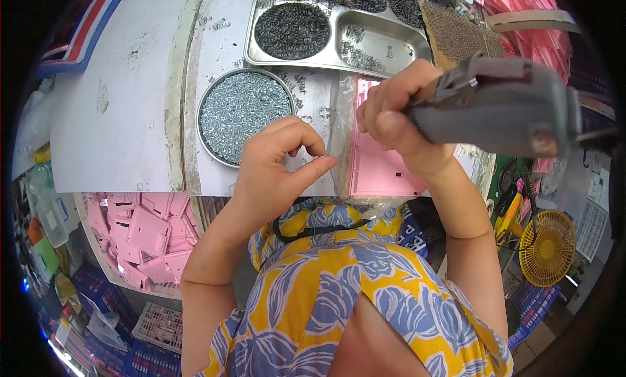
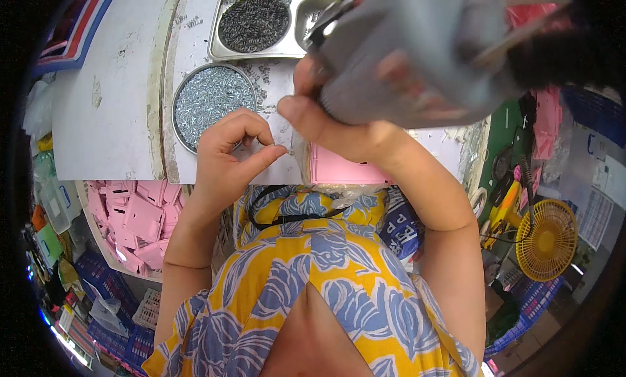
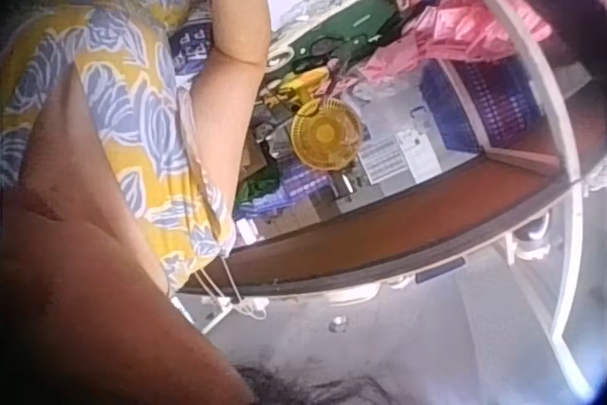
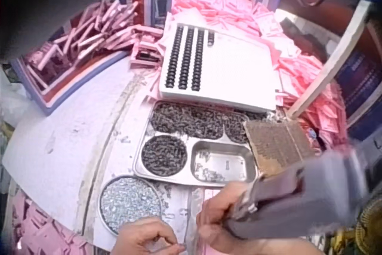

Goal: Assembling internal electronic and mechanical components into a pink plastic toy casing using tools.

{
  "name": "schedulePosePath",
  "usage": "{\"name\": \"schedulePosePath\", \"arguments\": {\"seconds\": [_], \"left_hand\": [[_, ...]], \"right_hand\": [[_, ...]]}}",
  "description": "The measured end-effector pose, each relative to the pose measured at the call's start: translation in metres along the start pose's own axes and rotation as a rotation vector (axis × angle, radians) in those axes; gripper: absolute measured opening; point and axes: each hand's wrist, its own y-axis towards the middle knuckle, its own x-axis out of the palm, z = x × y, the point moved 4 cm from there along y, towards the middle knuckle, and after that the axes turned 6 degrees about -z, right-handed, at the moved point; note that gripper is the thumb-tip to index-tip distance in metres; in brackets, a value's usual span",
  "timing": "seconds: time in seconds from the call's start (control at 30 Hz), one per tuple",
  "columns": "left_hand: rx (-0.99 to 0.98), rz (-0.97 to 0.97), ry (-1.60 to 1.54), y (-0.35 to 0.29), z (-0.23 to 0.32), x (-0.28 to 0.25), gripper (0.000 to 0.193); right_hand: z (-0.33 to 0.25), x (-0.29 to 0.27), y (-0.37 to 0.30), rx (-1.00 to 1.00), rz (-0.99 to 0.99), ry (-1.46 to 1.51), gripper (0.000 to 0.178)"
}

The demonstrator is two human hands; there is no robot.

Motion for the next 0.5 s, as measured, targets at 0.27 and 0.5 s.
{"name": "schedulePosePath", "arguments": {"seconds": [0.27, 0.5], "left_hand": [[0.279, 0.083, 0.477, 0.001, 0.005, 0.021, 0.015], [0.327, 0.105, 0.414, 0.005, 0.013, 0.034, 0.015]], "right_hand": [[0.002, 0.002, -0.002, 0.019, 0.029, 0.115, 0.028], [-0.055, 0.001, 0.001, -0.084, 0.091, 0.478, 0.033]]}}
